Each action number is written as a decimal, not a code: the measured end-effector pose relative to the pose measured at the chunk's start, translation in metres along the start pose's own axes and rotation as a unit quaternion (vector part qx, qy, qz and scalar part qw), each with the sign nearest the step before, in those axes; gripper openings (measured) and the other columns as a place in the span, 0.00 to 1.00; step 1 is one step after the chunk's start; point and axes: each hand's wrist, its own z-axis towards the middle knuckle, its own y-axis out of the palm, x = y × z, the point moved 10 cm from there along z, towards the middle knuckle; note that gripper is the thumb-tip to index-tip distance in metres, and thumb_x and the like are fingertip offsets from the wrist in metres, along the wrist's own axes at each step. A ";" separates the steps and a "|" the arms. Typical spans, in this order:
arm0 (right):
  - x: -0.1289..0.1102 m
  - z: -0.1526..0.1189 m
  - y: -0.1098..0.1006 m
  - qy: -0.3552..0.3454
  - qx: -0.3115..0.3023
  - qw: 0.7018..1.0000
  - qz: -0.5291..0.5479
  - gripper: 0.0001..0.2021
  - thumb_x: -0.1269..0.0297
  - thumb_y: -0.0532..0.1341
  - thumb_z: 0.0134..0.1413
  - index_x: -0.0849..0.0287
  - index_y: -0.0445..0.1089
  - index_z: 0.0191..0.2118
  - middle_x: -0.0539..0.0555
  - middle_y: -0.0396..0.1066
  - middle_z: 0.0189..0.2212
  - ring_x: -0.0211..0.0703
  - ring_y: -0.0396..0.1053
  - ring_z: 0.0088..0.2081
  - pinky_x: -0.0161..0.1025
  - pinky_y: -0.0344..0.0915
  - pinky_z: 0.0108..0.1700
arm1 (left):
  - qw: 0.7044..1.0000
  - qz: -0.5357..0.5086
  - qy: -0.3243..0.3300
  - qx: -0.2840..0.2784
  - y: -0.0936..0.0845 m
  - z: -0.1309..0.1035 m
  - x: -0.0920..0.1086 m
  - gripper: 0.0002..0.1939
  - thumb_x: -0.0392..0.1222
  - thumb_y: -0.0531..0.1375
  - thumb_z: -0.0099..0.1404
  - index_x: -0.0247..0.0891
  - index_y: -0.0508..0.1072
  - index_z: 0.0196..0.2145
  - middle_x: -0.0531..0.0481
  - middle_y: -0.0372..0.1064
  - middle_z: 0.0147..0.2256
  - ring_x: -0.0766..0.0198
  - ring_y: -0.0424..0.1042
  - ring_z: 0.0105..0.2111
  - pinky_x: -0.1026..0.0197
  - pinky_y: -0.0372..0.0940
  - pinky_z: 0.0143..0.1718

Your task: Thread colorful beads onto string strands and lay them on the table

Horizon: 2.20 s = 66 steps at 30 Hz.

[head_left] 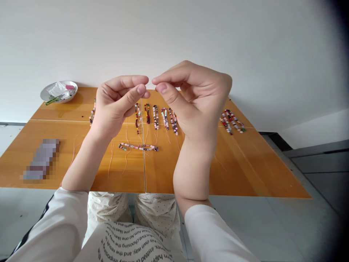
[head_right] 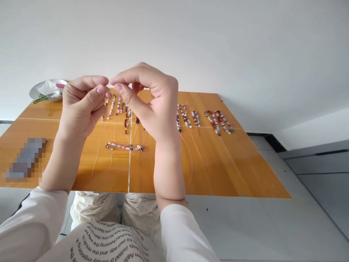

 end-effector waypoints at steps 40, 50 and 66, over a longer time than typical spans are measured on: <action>0.007 0.003 0.013 -0.076 -0.027 0.996 0.029 0.11 0.54 0.65 0.61 0.55 0.72 0.31 0.50 0.74 0.29 0.39 0.73 0.33 0.42 0.72 0.40 | 0.996 -0.019 -0.079 -0.032 0.002 0.001 -0.015 0.07 0.42 0.74 0.51 0.40 0.81 0.26 0.54 0.73 0.23 0.81 0.43 0.14 0.66 0.38 0.13; 0.011 0.004 0.012 -0.061 -0.033 0.994 0.088 0.12 0.57 0.64 0.62 0.57 0.74 0.29 0.50 0.75 0.29 0.38 0.72 0.33 0.40 0.70 0.39 | 0.999 0.025 -0.024 -0.017 0.000 0.003 -0.011 0.11 0.47 0.72 0.55 0.39 0.76 0.26 0.54 0.72 0.24 0.80 0.45 0.14 0.66 0.41 0.13; 0.038 0.004 0.021 0.037 -0.103 0.987 0.121 0.16 0.46 0.71 0.49 0.54 0.77 0.30 0.51 0.77 0.27 0.41 0.74 0.31 0.40 0.73 0.33 | 0.996 0.071 -0.021 -0.056 0.003 0.001 -0.003 0.09 0.45 0.73 0.54 0.38 0.80 0.27 0.52 0.74 0.24 0.77 0.63 0.17 0.70 0.57 0.15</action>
